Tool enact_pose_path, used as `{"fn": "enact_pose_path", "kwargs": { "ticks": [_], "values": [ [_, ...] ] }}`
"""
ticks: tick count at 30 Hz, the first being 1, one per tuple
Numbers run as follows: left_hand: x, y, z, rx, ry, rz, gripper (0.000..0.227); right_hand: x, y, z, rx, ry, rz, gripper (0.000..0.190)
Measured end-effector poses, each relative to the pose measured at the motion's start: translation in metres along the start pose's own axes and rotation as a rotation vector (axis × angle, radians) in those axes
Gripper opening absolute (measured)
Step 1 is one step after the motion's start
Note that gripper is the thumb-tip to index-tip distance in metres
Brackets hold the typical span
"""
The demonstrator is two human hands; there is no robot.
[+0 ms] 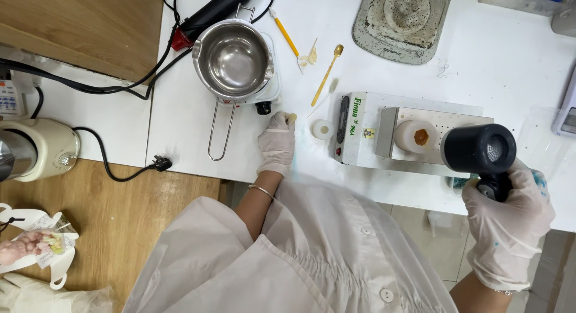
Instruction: Melting wax in molds with a heat gun and decorating them with dried flowers.
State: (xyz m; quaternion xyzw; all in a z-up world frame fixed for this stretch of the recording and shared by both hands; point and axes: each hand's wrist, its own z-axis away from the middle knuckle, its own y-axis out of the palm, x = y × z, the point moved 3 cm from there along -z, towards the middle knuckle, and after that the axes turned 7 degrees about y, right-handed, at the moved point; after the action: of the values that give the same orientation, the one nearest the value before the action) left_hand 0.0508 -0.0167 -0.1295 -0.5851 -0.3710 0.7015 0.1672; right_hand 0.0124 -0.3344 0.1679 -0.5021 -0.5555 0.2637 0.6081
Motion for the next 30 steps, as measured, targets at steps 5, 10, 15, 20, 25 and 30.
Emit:
{"fn": "enact_pose_path", "kwargs": {
  "ticks": [5, 10, 15, 20, 25, 30],
  "values": [
    [0.007, 0.013, 0.000, 0.026, 0.015, -0.109, 0.018, 0.000, -0.003, -0.005, -0.007, -0.061, 0.027, 0.042],
    [0.009, 0.007, 0.000, 0.012, 0.066, -0.220, 0.016, 0.003, -0.001, -0.005, 0.003, -0.063, -0.007, 0.041],
    [-0.002, -0.023, 0.008, -0.118, -0.064, 0.113, 0.021, -0.005, -0.001, -0.011, 0.006, -0.086, -0.036, 0.041],
    [0.006, -0.008, 0.007, -0.059, 0.012, 0.041, 0.023, -0.003, -0.002, -0.015, 0.013, -0.116, -0.017, 0.043],
    [0.000, -0.001, 0.007, 0.023, 0.126, -0.164, 0.018, -0.006, -0.001, -0.017, 0.018, -0.107, -0.001, 0.044],
    [-0.002, 0.011, 0.006, 0.009, 0.209, -0.344, 0.022, 0.001, 0.000, -0.018, 0.039, -0.076, -0.032, 0.043]
  ]
}}
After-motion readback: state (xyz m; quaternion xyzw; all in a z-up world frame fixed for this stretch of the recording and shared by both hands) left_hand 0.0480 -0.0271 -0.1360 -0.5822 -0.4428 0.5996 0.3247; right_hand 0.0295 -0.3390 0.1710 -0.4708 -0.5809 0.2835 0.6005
